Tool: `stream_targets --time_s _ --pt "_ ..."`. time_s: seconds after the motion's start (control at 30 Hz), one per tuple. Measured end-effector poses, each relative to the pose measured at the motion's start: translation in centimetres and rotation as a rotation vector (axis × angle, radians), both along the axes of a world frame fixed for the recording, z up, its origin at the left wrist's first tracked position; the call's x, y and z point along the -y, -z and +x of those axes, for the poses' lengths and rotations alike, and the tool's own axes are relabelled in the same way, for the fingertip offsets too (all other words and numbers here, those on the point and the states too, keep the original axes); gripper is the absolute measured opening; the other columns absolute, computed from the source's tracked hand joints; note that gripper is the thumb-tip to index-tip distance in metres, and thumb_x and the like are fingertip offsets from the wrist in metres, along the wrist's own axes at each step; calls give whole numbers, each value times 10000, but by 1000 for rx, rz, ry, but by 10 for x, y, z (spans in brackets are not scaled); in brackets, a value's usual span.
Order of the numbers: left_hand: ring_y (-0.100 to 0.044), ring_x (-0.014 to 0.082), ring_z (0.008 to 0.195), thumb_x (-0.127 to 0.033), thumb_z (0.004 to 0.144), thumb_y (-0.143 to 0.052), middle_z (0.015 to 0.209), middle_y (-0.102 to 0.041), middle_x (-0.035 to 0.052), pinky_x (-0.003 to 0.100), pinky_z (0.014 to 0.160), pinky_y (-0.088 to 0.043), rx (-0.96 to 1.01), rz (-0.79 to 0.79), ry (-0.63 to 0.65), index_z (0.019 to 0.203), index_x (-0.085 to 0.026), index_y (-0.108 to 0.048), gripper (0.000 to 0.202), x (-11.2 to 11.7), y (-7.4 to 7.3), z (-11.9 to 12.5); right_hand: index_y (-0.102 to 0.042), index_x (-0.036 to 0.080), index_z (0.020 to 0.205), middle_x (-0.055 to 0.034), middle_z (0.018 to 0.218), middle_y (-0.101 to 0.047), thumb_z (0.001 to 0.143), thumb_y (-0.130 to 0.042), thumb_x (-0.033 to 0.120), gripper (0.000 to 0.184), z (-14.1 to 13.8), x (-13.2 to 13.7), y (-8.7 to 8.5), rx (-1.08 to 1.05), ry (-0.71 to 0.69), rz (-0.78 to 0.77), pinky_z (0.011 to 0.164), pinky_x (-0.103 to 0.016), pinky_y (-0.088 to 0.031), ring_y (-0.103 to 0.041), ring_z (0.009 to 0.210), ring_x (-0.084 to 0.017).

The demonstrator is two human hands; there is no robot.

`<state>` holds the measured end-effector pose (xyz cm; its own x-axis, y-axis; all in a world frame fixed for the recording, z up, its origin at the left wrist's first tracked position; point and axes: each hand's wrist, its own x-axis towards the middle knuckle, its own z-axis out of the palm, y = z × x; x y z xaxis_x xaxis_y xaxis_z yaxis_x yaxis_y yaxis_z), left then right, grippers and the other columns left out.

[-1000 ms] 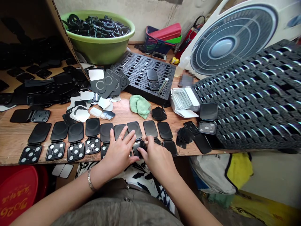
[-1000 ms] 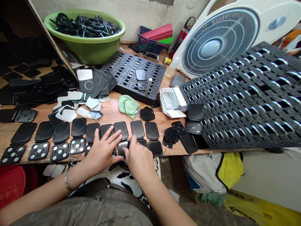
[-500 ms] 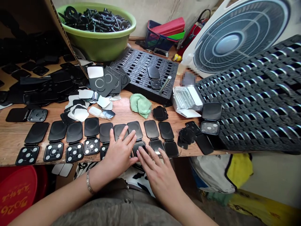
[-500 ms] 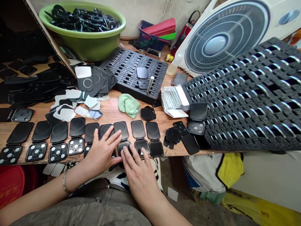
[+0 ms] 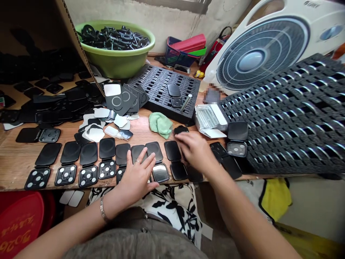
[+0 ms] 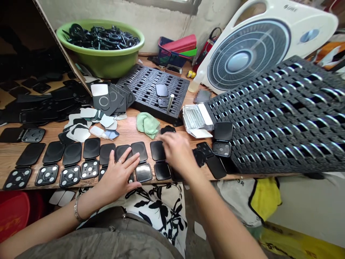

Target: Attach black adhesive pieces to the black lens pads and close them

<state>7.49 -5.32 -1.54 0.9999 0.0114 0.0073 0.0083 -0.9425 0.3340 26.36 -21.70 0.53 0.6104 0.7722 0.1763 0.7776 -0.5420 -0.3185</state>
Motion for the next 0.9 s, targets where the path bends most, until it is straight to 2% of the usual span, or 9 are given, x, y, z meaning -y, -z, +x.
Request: stream_targets --time_s 0.1,0.23,0.33,0.47,0.57,0.67,0.77,0.83,0.9 --pt "-206 384 1486 -458 820 -729 1536 -397 180 771 1103 -94 24 -1 10 1477 -166 -399 791 -13 -5 -7 -658 204 1240 -125 1247 -624 845 -659 227 396 55 -15 -4 5 71 -182 961 -470 -460 -543 1173 -317" --pt "-178 378 1494 -403 827 -734 1543 -386 185 753 1105 -143 63 1 12 1493 -171 -362 797 -36 -17 -26 -681 208 1178 -121 1172 -606 790 -728 295 401 76 -29 -9 22 5 -384 875 -421 -457 -532 1112 -315" --pt "-204 371 1489 -363 830 -737 1530 -410 180 748 1106 -150 36 3 38 1475 -184 -389 755 -48 -19 -42 -684 199 1105 -121 1127 -620 789 -711 268 325 70 -32 -14 130 -27 -362 808 -400 -440 -541 1049 -311" --pt "-213 374 1486 -345 810 -762 1524 -417 183 761 1100 -132 -17 9 43 1458 -180 -411 755 -50 -15 -50 -669 184 835 -80 878 -658 802 -661 199 37 54 -21 -28 84 36 -128 724 -352 -422 -583 866 -250" --pt "-203 378 1488 -376 802 -768 1533 -403 181 775 1093 -103 -69 5 30 1451 -177 -419 763 -46 -11 -47 -639 193 733 -17 687 -624 787 -698 284 121 27 -9 -42 -241 181 100 624 -306 -418 -571 664 -175" --pt "-187 376 1493 -422 780 -779 1541 -397 166 789 1087 -62 -108 0 14 1438 -178 -433 782 -44 -8 -43 -643 186 780 8 636 -619 703 -774 452 306 -18 -6 -43 -776 244 231 505 -261 -417 -542 534 -127" --pt "-164 355 1503 -452 788 -762 1546 -396 150 774 1100 -10 -101 -3 -7 1431 -190 -442 764 -43 -4 -43 -605 185 791 30 559 -606 605 -829 511 437 -67 -15 -24 -1291 248 216 439 -240 -437 -542 446 -115" --pt "-151 340 1508 -459 803 -745 1549 -394 140 762 1104 30 -89 -9 -17 1432 -202 -441 744 -43 -1 -44 -575 187 776 41 505 -594 609 -821 514 442 -92 -25 -7 -1445 255 236 435 -227 -447 -542 420 -110" --pt "-141 333 1511 -461 811 -735 1554 -389 132 756 1102 62 -85 -21 -21 1435 -212 -435 736 -43 0 -45 -555 190 768 46 477 -591 627 -802 507 426 -106 -34 7 -1484 269 260 429 -214 -445 -538 403 -104"
